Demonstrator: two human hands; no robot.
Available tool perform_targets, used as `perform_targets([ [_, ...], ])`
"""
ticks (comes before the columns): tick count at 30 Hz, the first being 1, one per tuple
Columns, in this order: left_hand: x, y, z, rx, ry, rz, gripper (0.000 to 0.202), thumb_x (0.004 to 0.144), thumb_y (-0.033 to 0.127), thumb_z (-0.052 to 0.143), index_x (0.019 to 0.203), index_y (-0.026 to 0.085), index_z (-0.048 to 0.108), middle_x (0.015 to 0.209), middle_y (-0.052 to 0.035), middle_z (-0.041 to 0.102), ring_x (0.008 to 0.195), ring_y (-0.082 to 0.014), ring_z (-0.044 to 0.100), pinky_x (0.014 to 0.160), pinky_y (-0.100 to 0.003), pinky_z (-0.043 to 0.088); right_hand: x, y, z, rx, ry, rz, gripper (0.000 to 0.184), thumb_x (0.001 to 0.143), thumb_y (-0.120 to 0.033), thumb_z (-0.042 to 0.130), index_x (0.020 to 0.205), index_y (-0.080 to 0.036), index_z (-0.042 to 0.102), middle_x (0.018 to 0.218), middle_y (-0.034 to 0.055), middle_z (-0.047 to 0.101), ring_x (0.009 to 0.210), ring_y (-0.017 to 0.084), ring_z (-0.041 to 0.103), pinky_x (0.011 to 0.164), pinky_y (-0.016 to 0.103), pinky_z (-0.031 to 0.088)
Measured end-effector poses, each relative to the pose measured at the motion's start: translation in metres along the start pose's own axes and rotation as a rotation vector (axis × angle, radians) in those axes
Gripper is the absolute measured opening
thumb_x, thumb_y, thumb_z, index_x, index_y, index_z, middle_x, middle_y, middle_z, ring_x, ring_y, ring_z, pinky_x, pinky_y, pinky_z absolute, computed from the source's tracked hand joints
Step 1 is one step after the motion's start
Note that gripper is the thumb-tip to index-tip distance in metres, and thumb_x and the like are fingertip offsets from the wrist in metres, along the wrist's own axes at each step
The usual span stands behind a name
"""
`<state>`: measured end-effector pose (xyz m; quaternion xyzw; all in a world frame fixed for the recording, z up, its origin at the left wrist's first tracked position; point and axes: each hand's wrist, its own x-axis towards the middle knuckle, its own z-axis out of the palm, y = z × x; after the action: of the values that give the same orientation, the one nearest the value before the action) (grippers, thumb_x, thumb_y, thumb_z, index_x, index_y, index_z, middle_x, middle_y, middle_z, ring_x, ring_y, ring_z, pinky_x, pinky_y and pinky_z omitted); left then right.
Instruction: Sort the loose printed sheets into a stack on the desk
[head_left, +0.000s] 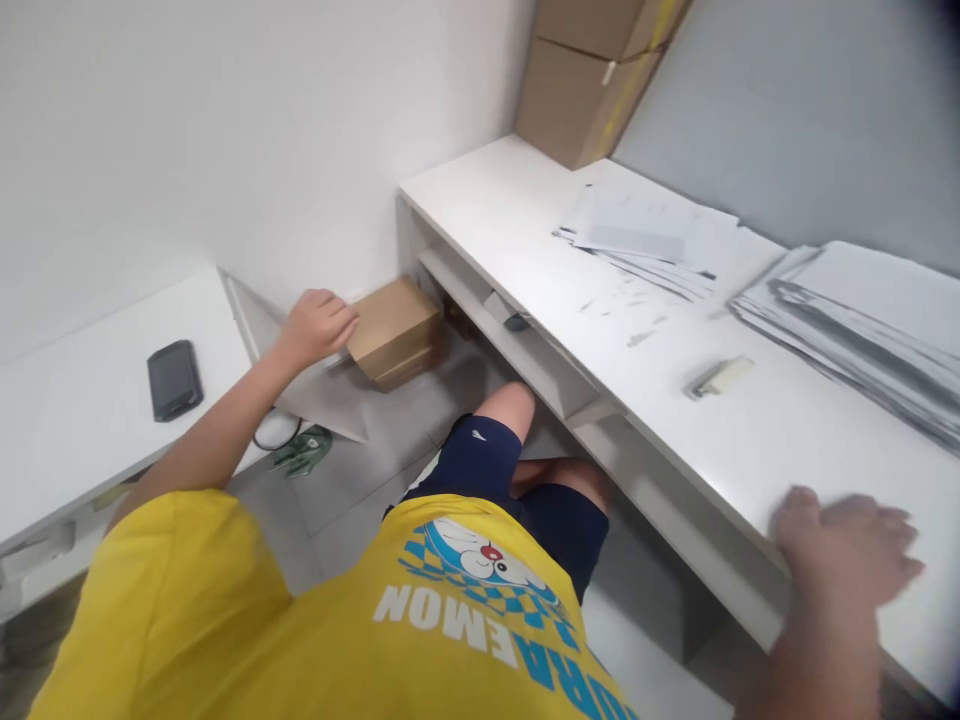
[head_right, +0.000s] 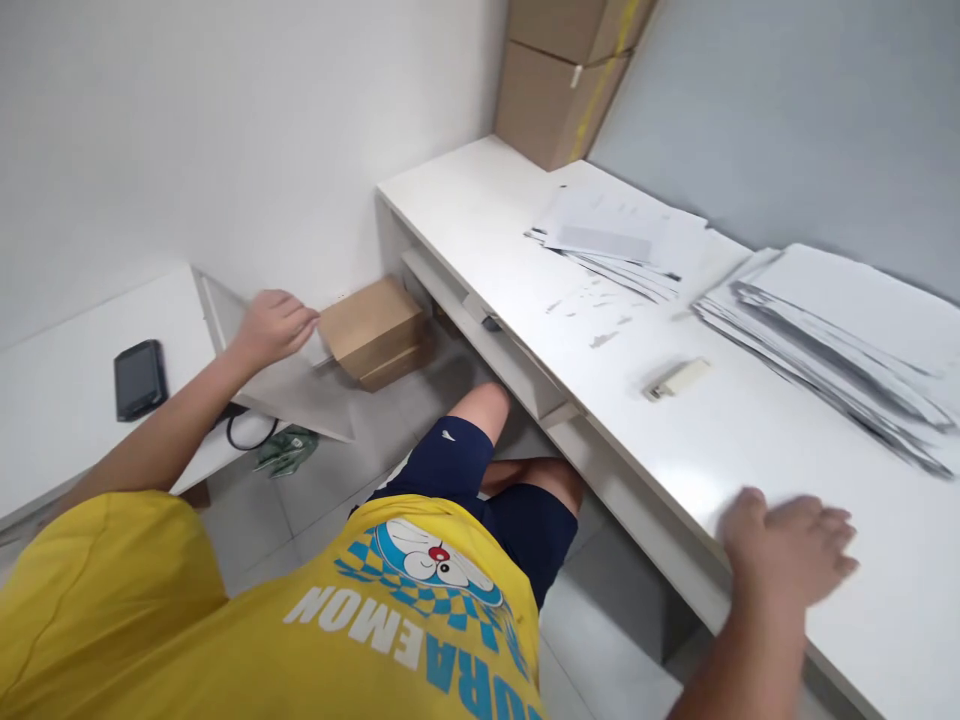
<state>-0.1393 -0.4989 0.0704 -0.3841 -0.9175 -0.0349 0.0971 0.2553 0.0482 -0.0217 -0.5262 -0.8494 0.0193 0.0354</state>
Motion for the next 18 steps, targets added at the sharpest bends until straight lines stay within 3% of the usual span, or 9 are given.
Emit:
perform_targets([
  [3, 0.082, 0.074, 0.033, -0.114, -0.055, 0.251, 0.036, 0.094, 0.04, 0.041, 0.109, 0.026, 0.07, 0.102, -0.0115, 0.067, 0.11, -0.0288, 0.059, 0.1, -0.048, 0.041, 0.015, -0.02, 0.01, 0.194, -0.042, 0.164, 0.081, 0.098, -0.049, 0.013, 0.153, 0.01, 0.022, 0.16, 0.0323, 0.017, 0.151, 0.037, 0.013, 0.116, 0.053, 0.015],
  [6, 0.175, 0.15, 0.075, -0.184, -0.078, 0.404, 0.042, 0.095, 0.035, 0.041, 0.127, 0.018, 0.062, 0.123, -0.015, 0.064, 0.122, -0.0307, 0.053, 0.106, -0.047, 0.037, 0.022, -0.025, 0.007, 0.218, -0.081, 0.2, 0.079, 0.099, -0.046, 0.015, 0.154, 0.01, 0.018, 0.161, 0.0329, 0.01, 0.152, 0.039, 0.008, 0.117, 0.054, 0.008],
  [8, 0.235, 0.198, 0.102, -0.186, -0.083, 0.416, 0.051, 0.094, 0.031, 0.043, 0.141, 0.014, 0.051, 0.14, -0.0164, 0.055, 0.131, -0.0318, 0.047, 0.109, -0.046, 0.035, 0.025, -0.023, 0.005, 0.226, -0.084, 0.181, 0.078, 0.099, -0.046, 0.017, 0.154, 0.009, 0.018, 0.161, 0.0329, 0.01, 0.152, 0.039, 0.009, 0.117, 0.055, 0.007],
  [10, 0.286, 0.238, 0.123, -0.192, -0.102, 0.329, 0.057, 0.096, 0.029, 0.041, 0.15, 0.011, 0.039, 0.152, -0.0174, 0.045, 0.137, -0.0319, 0.043, 0.112, -0.045, 0.033, 0.026, -0.022, 0.006, 0.236, -0.058, 0.164, 0.078, 0.098, -0.047, 0.021, 0.154, 0.008, 0.021, 0.16, 0.0328, 0.013, 0.151, 0.04, 0.011, 0.117, 0.056, 0.009],
  [14, 0.361, 0.285, 0.145, -0.181, -0.024, 0.199, 0.062, 0.098, 0.032, 0.039, 0.155, 0.01, 0.031, 0.162, -0.0168, 0.029, 0.15, -0.0322, 0.026, 0.12, -0.047, 0.021, 0.031, -0.026, 0.013, 0.233, 0.026, 0.168, 0.075, 0.096, -0.047, 0.025, 0.15, 0.005, 0.032, 0.158, 0.0327, 0.023, 0.148, 0.042, 0.02, 0.115, 0.062, 0.016],
  [16, 0.385, 0.294, 0.151, -0.18, -0.028, 0.264, 0.061, 0.098, 0.033, 0.039, 0.155, 0.014, 0.031, 0.165, -0.0126, 0.024, 0.153, -0.0294, 0.02, 0.122, -0.046, 0.018, 0.033, -0.029, 0.016, 0.222, 0.036, 0.157, 0.075, 0.096, -0.048, 0.023, 0.149, 0.003, 0.034, 0.156, 0.0328, 0.026, 0.147, 0.043, 0.022, 0.114, 0.064, 0.019],
  [18, 0.4, 0.296, 0.155, -0.191, -0.104, 0.353, 0.059, 0.099, 0.036, 0.037, 0.155, 0.02, 0.033, 0.165, -0.008, 0.025, 0.153, -0.0265, 0.02, 0.123, -0.044, 0.017, 0.036, -0.03, 0.019, 0.211, 0.03, 0.154, 0.075, 0.096, -0.05, 0.021, 0.149, 0.002, 0.035, 0.156, 0.0327, 0.027, 0.147, 0.043, 0.023, 0.113, 0.064, 0.02],
])
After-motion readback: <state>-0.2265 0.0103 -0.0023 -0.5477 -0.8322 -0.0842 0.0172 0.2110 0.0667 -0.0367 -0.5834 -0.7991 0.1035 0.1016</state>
